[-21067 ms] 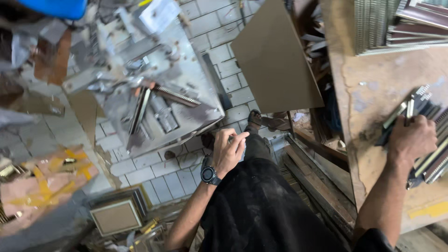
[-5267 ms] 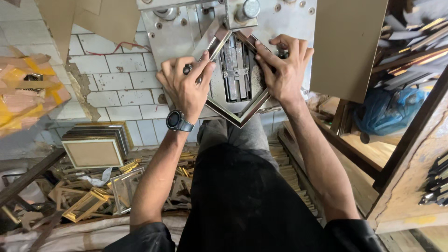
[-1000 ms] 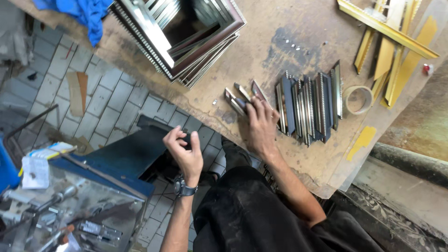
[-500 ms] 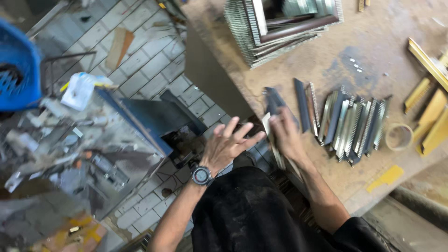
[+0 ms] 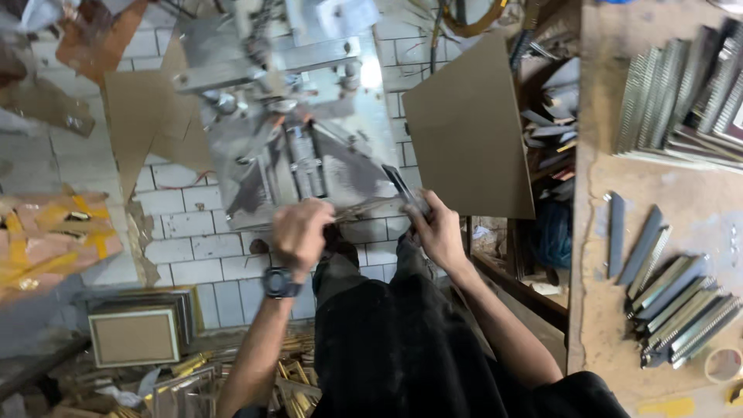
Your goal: The person repeatedly picks up two pre-cut frame corner pieces, places them into a metal corner-joining machine, operates the machine to join the corners, and then removes the assembled frame. This cycle is repeated multiple times with different frame pieces.
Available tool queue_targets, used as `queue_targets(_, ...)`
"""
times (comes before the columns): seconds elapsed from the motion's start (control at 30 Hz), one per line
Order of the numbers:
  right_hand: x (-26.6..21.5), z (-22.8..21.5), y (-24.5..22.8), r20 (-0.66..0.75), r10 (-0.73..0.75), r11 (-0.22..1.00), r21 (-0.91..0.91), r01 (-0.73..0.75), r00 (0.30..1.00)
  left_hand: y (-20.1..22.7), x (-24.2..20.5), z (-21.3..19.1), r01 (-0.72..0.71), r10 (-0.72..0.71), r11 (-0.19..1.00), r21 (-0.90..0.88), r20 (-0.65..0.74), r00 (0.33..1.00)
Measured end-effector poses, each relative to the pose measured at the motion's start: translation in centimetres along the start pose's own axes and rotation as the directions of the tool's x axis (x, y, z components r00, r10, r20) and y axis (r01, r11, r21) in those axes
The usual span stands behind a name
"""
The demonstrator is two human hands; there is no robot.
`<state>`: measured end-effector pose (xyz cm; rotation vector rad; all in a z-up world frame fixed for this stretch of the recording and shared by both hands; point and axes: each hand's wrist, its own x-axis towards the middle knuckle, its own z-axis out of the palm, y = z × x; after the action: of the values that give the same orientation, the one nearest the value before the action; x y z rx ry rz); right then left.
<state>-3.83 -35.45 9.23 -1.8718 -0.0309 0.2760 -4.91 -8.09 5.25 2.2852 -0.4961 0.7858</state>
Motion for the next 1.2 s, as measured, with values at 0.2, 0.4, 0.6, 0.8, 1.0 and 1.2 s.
queue_targets(0.2,7.9,8.7,1.7,0.155,-0.385,0.478,-0.81,0.34,0.91,-9.8,-4.4,-4.7,0.025,-0.171,0.847,0.53,0.229,0.958)
queue_targets(0.4,6.1,9.4,4.3,0.037,-0.474,0.492,-0.818,0.299,0.88,-11.1,-3.2,-1.8,0.304,-0.369,0.803,0.512,0.028,0.929)
queue_targets(0.6,9.8,9.9,4.3,0.019,-0.428,0.409,-0.888,0.212,0.904,-13.3,0.3,0.3,0.351,-0.403,0.887,0.3,0.129,0.906)
queue_targets(0.8,13.7,12.2,4.1,-0.033,-0.39,0.519,-0.833,0.191,0.92,-13.4,0.4,0.2,0.345,-0.409,0.885,0.311,0.168,0.897)
queue_targets(1.0,12.6,11.5,3.6,-0.009,-0.357,0.56,-0.802,0.207,0.934,-12.9,0.2,0.2,0.353,-0.436,0.861,0.366,0.172,0.883)
queue_targets(1.2,13.1,11.8,3.6,-0.017,-0.319,0.574,-0.799,0.179,0.948,-13.3,0.3,0.3,0.315,-0.407,0.868,0.383,0.186,0.894)
